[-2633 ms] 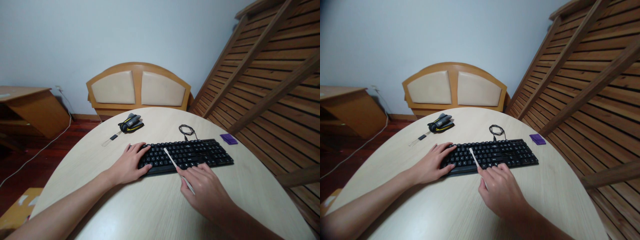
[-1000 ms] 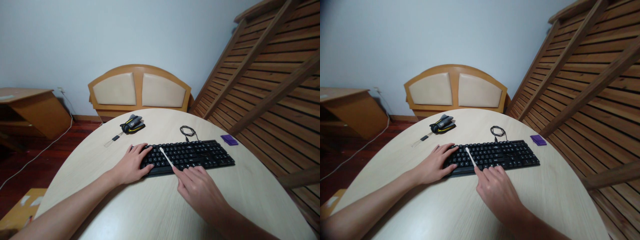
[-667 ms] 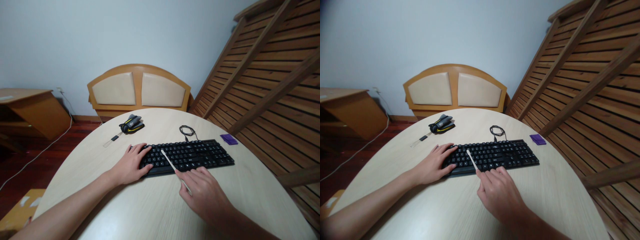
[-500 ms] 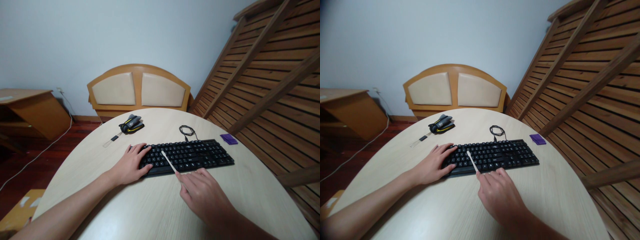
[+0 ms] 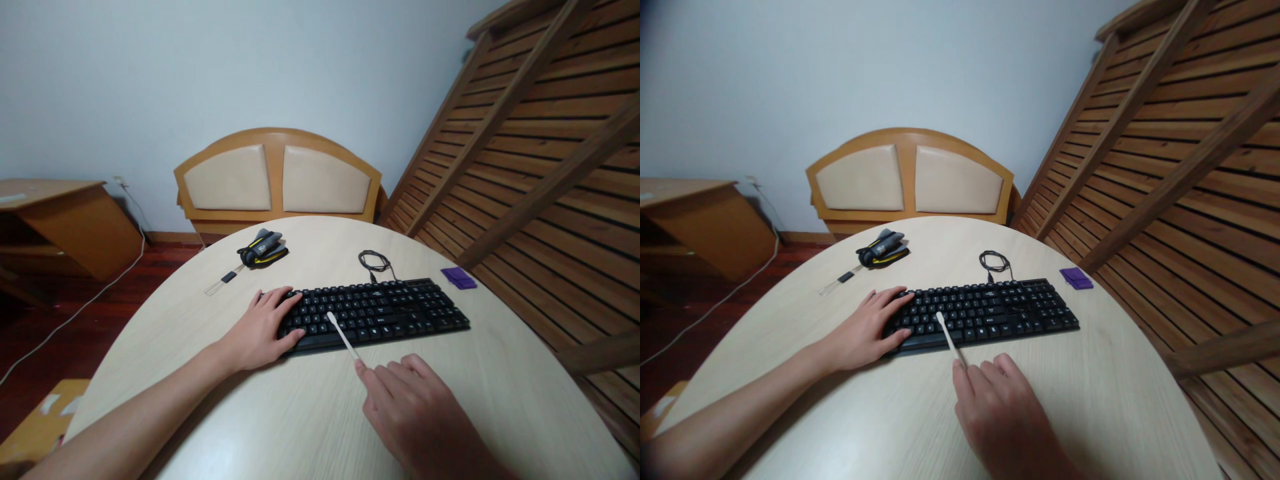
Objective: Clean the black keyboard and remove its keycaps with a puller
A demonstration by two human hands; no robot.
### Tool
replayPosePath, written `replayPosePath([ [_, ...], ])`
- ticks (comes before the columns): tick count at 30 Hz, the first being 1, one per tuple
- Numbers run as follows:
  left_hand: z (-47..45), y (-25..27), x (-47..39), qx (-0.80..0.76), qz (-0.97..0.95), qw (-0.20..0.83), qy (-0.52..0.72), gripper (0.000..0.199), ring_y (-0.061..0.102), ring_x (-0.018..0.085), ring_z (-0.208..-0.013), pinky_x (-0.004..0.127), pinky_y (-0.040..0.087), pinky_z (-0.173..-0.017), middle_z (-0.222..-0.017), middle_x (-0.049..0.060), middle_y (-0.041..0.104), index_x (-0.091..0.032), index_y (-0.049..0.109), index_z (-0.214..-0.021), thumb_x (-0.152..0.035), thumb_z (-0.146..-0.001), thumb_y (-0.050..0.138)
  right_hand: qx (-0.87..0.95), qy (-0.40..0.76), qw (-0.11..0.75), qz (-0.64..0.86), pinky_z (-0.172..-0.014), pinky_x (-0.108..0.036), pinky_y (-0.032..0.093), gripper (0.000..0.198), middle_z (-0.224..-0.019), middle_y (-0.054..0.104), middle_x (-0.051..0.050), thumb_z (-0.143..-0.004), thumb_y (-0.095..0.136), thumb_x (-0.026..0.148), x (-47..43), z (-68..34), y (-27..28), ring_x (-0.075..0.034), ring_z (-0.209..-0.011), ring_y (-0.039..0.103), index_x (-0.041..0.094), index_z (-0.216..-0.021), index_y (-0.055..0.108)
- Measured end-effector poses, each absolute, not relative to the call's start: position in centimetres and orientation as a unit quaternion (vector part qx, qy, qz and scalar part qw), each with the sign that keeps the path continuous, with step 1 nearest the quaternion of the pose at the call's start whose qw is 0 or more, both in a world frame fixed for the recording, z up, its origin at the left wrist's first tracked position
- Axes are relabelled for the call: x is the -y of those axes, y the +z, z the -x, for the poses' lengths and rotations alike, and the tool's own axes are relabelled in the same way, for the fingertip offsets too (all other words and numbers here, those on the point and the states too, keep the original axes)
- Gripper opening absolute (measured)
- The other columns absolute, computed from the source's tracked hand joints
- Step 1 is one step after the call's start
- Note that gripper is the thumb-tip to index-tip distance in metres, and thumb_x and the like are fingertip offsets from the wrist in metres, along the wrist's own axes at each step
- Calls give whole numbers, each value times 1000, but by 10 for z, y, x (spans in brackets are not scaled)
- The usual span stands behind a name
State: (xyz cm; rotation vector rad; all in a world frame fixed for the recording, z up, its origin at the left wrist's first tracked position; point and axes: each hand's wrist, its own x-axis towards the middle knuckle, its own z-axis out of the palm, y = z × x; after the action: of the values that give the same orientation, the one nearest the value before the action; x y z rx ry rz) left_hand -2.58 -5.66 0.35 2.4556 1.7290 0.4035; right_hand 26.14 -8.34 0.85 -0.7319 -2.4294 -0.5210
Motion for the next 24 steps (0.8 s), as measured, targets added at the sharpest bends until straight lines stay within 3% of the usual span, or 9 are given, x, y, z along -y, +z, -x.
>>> replayPosePath([
  [11,28,-2,56,-566,-810,50,144,65,41,38,-143,70,28,-116,-156,17,42,-22,41,-151,-56,-97,52,908,-182,256,277,-66,-38,31,28,-59,60,1,-82,46,2,102,-268,21,-16,-54,51,15,-91,69],
  [24,27,0,56,-564,-811,49,151,63,43,39,-142,70,30,-115,-155,17,44,-22,42,-151,-56,-98,50,910,-160,292,247,-62,-36,32,23,-61,59,2,-91,45,4,100,-264,23,-15,-55,50,15,-97,65],
])
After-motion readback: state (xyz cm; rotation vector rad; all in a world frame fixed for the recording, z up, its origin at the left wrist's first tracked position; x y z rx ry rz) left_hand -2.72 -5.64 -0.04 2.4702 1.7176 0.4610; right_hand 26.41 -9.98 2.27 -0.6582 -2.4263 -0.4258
